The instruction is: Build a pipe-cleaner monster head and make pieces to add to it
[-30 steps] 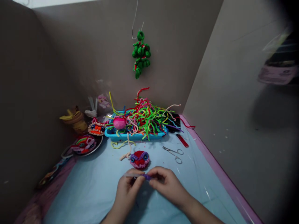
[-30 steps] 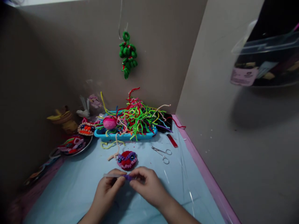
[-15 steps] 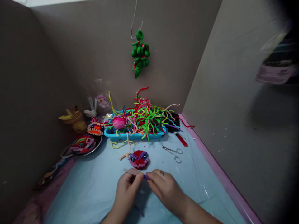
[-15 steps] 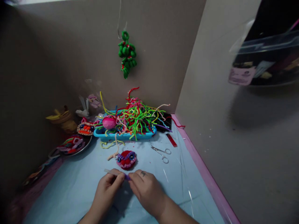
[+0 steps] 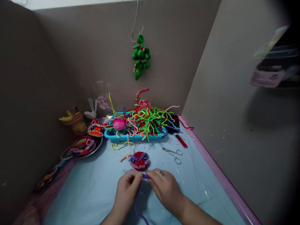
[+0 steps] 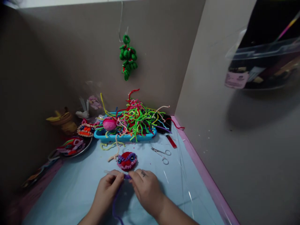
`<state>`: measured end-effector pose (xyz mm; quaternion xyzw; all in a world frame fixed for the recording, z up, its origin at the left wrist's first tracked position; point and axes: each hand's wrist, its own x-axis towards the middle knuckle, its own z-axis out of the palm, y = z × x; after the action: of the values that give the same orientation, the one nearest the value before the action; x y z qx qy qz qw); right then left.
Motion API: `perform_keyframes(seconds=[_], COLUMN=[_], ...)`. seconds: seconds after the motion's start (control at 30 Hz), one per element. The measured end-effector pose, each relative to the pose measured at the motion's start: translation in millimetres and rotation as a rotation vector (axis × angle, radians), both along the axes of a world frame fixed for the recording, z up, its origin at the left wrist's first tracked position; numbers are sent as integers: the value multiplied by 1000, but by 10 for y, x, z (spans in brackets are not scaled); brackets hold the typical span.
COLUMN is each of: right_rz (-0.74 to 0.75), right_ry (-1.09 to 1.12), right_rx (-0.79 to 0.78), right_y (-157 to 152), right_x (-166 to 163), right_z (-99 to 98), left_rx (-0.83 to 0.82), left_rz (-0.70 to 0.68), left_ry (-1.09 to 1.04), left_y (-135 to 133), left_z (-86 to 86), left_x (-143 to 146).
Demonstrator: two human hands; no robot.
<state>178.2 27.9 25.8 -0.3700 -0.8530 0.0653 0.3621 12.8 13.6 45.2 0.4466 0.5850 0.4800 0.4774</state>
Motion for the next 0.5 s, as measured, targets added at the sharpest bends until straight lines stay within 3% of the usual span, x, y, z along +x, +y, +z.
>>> perform_keyframes(seconds=[0.2,0.4,0.5], right_rz=[43,-401,-563], right_ry=[176,463,367], right_rx=[-102,-219,-214], right_y=[47,415,899], right_x=[118,603,1034], right_z=[43,308,423], left_rx=[2,30,24], left_rz=[12,12,27], left_ry=[-1,-18,-51], left_y=[8,-4,-8], left_z=[16,-36,-25], left_x=[-43,-84,-87])
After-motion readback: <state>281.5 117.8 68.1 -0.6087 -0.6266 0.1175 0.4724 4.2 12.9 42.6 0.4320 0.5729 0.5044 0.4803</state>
